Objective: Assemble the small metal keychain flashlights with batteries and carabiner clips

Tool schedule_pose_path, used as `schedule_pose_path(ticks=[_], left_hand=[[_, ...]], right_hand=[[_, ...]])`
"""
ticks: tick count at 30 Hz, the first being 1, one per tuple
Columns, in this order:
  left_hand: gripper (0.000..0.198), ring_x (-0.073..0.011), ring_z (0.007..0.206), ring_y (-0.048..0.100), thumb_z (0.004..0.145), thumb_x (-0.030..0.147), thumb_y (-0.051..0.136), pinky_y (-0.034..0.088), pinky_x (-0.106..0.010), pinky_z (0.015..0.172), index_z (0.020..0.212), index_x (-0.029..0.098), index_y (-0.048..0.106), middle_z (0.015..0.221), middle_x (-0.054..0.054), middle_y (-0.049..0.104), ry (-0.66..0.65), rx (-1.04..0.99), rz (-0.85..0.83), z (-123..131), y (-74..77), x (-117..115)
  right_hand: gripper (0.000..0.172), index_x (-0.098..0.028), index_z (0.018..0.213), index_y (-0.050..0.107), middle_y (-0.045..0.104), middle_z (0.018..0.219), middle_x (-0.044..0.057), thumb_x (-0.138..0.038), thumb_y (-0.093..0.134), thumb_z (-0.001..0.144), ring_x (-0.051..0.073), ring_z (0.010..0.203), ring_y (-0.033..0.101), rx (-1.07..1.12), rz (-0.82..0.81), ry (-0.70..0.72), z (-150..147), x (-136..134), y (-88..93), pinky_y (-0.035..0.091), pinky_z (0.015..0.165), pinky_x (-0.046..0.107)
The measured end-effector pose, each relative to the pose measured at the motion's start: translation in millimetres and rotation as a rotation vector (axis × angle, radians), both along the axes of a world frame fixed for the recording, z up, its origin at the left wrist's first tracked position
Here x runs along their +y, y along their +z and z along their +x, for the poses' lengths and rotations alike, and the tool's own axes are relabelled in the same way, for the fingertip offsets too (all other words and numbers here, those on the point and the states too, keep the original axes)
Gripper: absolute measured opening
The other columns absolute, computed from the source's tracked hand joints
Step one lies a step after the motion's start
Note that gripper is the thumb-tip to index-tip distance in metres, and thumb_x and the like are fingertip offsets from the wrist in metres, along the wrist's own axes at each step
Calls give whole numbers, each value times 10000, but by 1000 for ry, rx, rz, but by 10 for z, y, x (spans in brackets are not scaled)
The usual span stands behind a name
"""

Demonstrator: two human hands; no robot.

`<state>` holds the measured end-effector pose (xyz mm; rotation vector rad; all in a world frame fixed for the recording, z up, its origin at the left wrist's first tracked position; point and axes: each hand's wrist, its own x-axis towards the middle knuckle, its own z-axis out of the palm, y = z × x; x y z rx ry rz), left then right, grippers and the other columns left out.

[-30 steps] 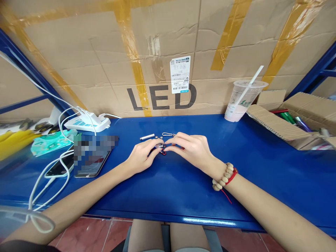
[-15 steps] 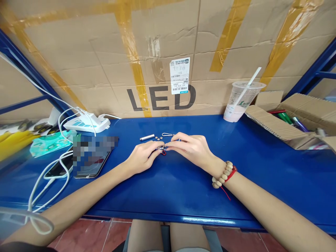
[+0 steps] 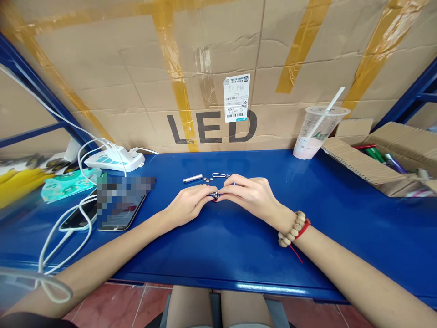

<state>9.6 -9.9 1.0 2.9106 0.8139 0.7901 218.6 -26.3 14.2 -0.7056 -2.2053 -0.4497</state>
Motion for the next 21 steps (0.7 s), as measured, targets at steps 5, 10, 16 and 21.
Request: schedule_pose_path(ticks=[5, 10, 16, 21], left_hand=[[233, -154, 827, 597, 952, 230, 302, 461, -244, 742, 1047, 166, 504, 887, -44, 627, -27, 7, -71, -6, 16, 1], [227, -157, 893, 605, 952, 236, 304, 464, -243, 777, 1066, 165, 486, 992, -59, 630, -62, -13, -105, -11, 5, 8], [235, -162, 917, 602, 952, 239, 299, 462, -255, 809, 1058, 155, 492, 1006, -67, 633, -52, -2, -80, -13, -5, 17], [232, -161, 941, 599, 952, 254, 303, 463, -261, 820, 1071, 174, 486, 1026, -62, 628, -40, -13, -84, -19, -17, 19]], right_hand=[[184, -195, 783, 676, 677, 773, -7, -322, 561, 851, 57, 628, 618, 26, -12, 25, -9, 1, 6, 432, 533, 150], [187, -190, 776, 670, 676, 761, -6, -321, 561, 851, 58, 631, 618, 48, -39, 34, -17, 1, 6, 429, 532, 149], [168, -197, 787, 671, 675, 782, -11, -325, 577, 839, 60, 657, 619, 49, -89, 28, -9, 8, -14, 419, 538, 150], [183, -204, 796, 674, 669, 778, -17, -352, 574, 837, 54, 632, 612, 48, -112, 25, -9, 15, -24, 403, 524, 153]])
